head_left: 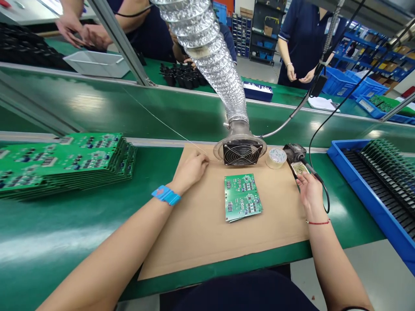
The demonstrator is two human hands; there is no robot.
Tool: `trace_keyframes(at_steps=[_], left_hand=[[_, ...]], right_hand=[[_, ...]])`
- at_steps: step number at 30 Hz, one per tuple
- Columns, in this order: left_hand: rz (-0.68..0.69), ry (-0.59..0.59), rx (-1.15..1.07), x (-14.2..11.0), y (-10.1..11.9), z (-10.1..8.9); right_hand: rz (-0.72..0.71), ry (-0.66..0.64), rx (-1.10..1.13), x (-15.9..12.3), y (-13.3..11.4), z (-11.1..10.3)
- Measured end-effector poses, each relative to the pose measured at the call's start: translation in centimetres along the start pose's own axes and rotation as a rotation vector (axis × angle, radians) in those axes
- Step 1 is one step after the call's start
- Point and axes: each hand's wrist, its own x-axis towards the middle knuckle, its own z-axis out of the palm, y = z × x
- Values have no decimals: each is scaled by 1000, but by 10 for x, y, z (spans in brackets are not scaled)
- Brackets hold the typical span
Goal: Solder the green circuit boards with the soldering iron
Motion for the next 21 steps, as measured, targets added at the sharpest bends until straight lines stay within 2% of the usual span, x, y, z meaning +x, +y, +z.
trace_keyframes(at_steps=[3, 8, 10, 14, 17, 19, 21], left_hand=[[37, 20, 27, -1, -3, -1], [106, -2, 58, -2, -4, 0], [131, -18, 61, 0, -4, -1], [165, -30, 44, 3, -5, -7], [164, -35, 11, -5, -5, -11], [95, -27, -100, -19, -2, -9], [-89, -26, -383, -42, 7, -3]], right_hand=[[-45, 74, 24, 24, -7, -6], [4, -43, -2, 40, -11, -1], [-13, -49, -10, 40, -13, -3], [-151, 72, -17, 22, -20, -22], [-274, 139, -48, -13, -19, -37], [-346, 2, -208, -44, -11, -40], [-294, -274, -304, -75, 2, -36]])
